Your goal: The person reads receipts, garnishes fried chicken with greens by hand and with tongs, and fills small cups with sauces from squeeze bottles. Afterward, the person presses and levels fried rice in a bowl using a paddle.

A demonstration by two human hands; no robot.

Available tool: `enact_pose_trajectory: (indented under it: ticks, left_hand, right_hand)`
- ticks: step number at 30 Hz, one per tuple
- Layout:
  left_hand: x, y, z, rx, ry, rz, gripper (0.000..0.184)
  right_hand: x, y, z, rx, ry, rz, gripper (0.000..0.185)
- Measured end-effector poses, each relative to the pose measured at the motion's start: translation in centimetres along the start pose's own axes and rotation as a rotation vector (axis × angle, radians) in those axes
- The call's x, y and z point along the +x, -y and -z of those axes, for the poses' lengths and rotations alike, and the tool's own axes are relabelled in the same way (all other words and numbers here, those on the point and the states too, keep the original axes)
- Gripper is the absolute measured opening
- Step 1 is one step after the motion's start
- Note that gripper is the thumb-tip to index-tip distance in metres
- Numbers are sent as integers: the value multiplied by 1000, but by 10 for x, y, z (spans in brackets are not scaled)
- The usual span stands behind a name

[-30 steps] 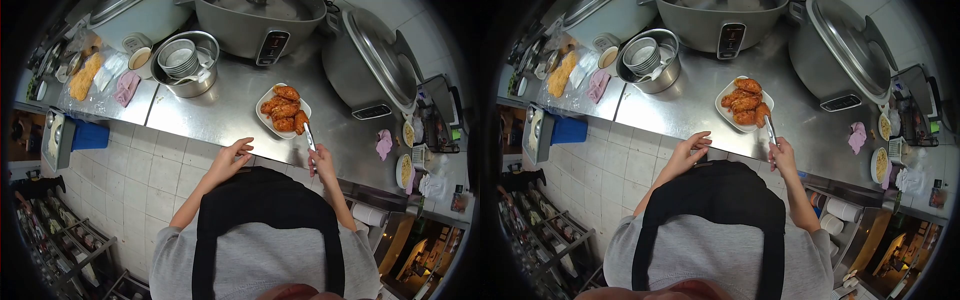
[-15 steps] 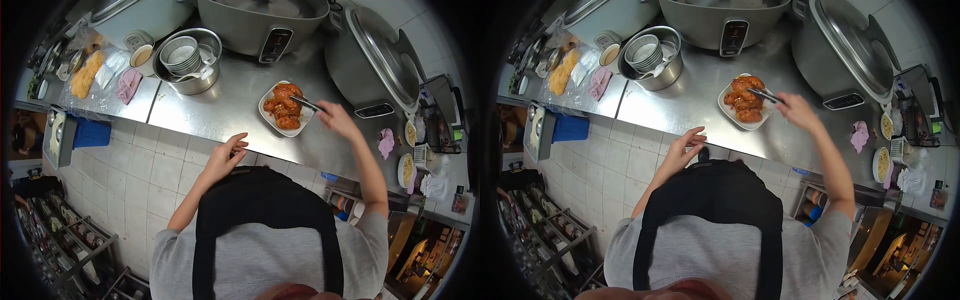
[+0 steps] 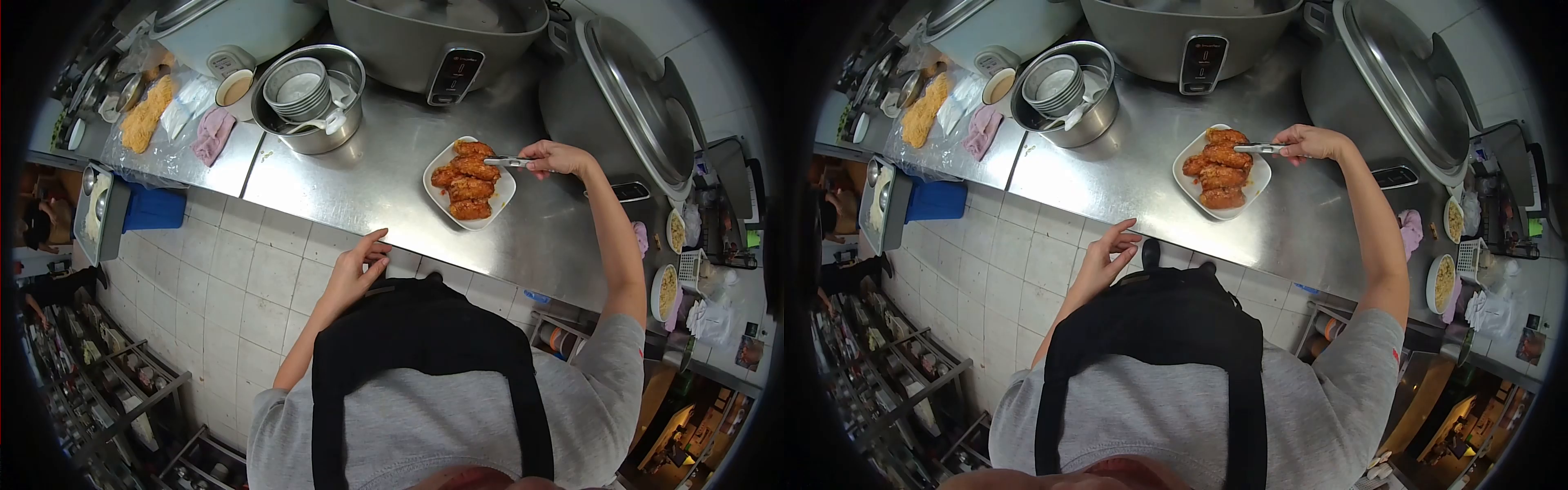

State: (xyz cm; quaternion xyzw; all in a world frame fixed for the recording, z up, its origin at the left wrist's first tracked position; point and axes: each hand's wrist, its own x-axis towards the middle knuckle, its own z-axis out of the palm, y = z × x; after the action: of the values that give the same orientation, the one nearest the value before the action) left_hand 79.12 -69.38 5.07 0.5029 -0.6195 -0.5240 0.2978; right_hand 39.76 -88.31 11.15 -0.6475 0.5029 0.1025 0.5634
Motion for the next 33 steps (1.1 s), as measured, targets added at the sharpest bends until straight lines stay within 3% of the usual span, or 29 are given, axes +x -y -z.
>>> enact_pose_trajectory:
  ticks: [9, 12, 18, 20, 24, 31, 33]
  left_hand:
    - [15, -2, -7, 7, 80, -36, 44]
    - [17, -5, -8, 1, 95, -27, 45]
    - [16, 0, -6, -16, 89, -17, 45]
    - [15, -1, -5, -15, 87, -11, 45]
    - [15, 1, -6, -47, 87, -2, 45]
    - [18, 4, -4, 7, 110, -18, 46]
    - [18, 6, -4, 14, 118, -28, 46]
  right_hand:
    - [3, 3, -5, -141, -59, 33, 16]
    - [4, 3, -4, -105, -31, 44, 16]
    - [-16, 7, -23, -35, -210, 65, 15]
    - [-27, 14, -41, 177, -230, -22, 17]
    - [-29, 10, -63, 143, -238, -58, 24]
    - [-58, 19, -52, -26, -418, -143, 28]
    - [-51, 11, -47, -289, -605, 84, 31]
